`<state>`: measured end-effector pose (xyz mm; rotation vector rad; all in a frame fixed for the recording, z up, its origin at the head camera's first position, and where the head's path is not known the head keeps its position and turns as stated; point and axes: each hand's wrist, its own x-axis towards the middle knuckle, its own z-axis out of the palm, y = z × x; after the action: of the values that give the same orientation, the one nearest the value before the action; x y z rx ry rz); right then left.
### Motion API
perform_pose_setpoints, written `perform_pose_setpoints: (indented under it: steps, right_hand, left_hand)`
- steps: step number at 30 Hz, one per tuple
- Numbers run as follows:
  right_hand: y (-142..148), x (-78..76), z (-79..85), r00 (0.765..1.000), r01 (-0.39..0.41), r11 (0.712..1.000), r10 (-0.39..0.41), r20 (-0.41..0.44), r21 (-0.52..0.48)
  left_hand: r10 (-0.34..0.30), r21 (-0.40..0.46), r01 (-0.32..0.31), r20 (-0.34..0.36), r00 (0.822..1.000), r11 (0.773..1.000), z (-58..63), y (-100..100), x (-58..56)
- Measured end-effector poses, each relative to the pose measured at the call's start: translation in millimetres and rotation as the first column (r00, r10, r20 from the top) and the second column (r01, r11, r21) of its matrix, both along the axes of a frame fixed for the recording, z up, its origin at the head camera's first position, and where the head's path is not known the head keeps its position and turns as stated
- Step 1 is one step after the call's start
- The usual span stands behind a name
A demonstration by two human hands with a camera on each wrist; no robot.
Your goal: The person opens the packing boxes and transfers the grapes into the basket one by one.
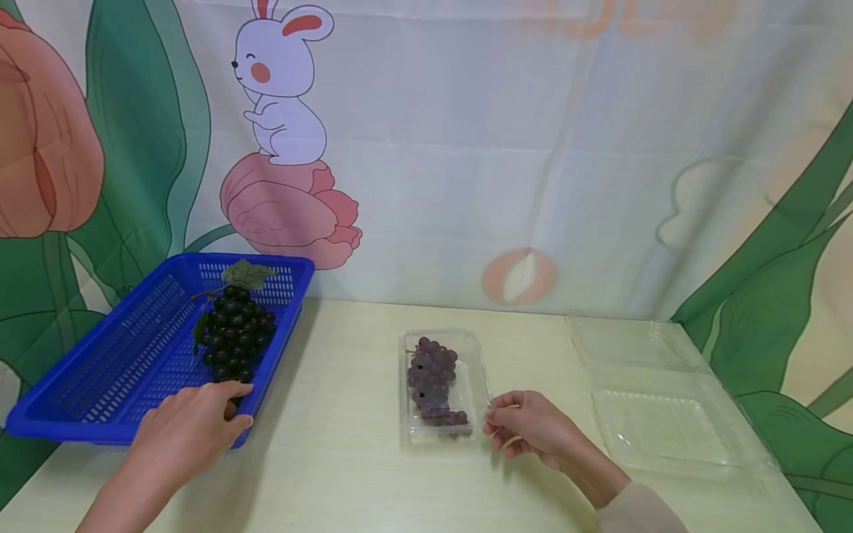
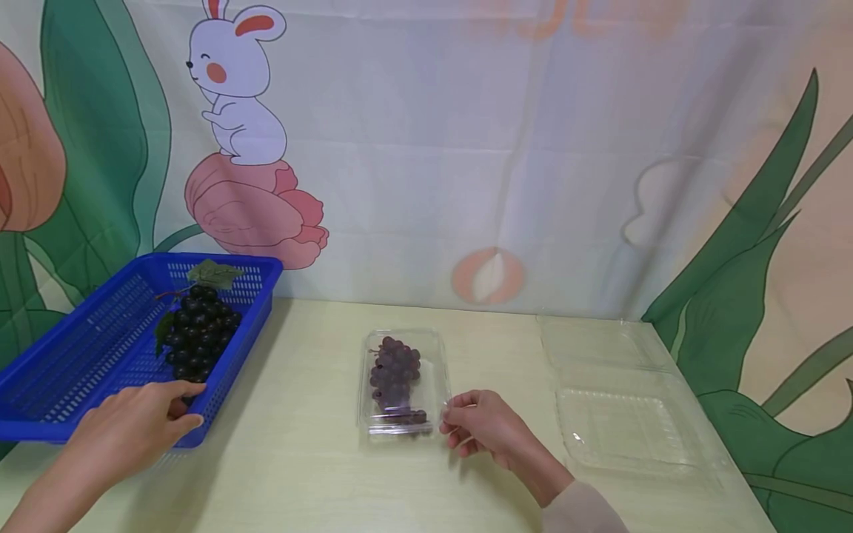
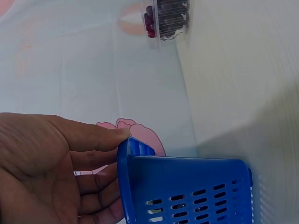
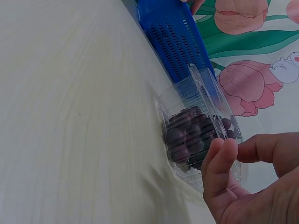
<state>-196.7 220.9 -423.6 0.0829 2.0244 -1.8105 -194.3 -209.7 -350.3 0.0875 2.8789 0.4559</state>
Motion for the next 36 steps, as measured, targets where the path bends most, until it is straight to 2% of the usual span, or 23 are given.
perform_pose_setpoints:
  steps: [28, 36]
  right_hand:
    - [10.0, 19.8, -4.7, 1.000, -0.017, 1.000, 0.017, 0.001, -0.017]
    - [11.0, 20.4, -3.8, 1.000, -0.028, 0.999, 0.028, 0.004, -0.032]
  left_hand:
    - [-0.014, -0.021, 0.014, -0.032, 0.999, 1.000, -0.7, 2.7, 3.3]
    - [0.010, -0.014, -0.010, -0.017, 1.000, 1.000, -0.5, 2.8, 4.3]
